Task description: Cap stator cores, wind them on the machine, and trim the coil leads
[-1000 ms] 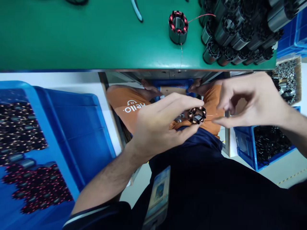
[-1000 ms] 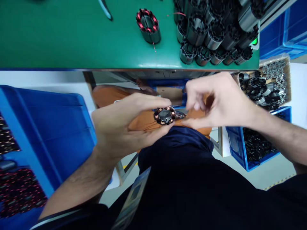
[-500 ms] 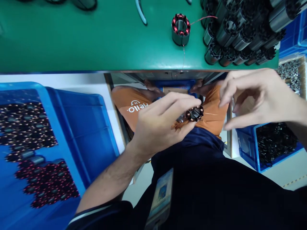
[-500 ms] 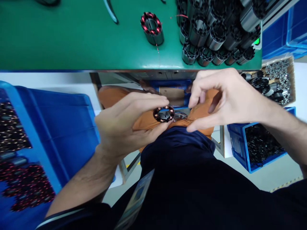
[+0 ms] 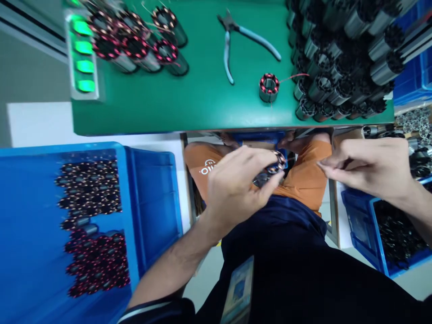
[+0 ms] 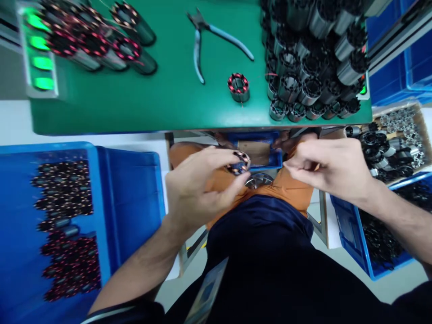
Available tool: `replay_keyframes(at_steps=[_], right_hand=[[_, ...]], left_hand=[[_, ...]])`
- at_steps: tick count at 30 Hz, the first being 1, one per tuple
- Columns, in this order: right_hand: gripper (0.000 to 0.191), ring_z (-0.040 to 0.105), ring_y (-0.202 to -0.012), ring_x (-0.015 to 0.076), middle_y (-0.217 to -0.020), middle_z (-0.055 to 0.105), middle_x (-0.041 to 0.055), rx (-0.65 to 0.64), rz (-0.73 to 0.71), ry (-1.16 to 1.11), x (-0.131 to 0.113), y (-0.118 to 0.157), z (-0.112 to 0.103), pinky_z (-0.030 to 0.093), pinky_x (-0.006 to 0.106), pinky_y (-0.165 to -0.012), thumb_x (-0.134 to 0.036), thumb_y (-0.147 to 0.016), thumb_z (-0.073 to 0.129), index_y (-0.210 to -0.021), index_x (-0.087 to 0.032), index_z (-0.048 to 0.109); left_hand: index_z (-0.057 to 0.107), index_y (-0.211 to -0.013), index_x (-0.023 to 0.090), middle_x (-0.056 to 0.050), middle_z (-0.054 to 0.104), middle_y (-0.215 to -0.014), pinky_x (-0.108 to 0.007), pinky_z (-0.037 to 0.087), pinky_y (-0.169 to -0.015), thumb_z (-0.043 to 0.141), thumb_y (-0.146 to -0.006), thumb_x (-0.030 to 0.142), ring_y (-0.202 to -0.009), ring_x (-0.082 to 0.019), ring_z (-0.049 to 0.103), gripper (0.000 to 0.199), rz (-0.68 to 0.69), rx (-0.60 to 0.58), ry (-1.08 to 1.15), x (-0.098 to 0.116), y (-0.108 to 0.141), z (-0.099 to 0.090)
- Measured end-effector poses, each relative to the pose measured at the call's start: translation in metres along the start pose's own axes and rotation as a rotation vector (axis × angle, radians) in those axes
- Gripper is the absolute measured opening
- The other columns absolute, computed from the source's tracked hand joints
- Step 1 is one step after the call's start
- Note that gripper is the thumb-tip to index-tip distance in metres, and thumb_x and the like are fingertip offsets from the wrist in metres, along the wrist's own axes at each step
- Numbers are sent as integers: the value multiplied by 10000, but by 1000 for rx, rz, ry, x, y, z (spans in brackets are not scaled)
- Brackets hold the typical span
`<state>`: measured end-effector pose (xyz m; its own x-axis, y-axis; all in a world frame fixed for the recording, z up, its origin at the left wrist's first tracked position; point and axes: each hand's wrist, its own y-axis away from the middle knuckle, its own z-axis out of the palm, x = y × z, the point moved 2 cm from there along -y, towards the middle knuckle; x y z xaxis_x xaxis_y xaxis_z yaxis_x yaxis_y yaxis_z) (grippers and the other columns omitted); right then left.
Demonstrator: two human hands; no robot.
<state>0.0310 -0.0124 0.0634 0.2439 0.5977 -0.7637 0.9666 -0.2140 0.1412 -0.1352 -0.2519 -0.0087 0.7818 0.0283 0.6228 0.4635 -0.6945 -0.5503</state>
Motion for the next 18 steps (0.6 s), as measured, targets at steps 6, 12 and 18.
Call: replay_keyframes(at_steps=[6,12,18], right_hand=[[132,708,-614,185,-756,794,8,35,-74,-12,22,0,32,539,326,-561,-385,-1075,871,-979,-294,861],[157,768,-682,182,-830,813,33,-187,-172,-16,28,14,67,597,296,-612,-333,-1133,761,-1033,-259,857],[131,785,-670,202,-845,844,36,-173,-63,-103,45,32,69,644,322,-615,-351,-1104,811,-1010,-270,853]], left_hand=[[786,-1073,302,-65,858,-1199,-590,628,-1120,823,-1083,443,-1180,-340,768,146,-42,183,-283,-75,-43,23],[681,-1300,248,-116,677,-1527,-691,498,-1335,878,-1041,631,-1537,-363,555,502,-167,259,-393,-148,-81,19],[390,-852,217,73,639,-1113,-436,609,-1350,824,-1069,768,-1493,-88,463,734,-423,259,-951,-187,-81,-47]])
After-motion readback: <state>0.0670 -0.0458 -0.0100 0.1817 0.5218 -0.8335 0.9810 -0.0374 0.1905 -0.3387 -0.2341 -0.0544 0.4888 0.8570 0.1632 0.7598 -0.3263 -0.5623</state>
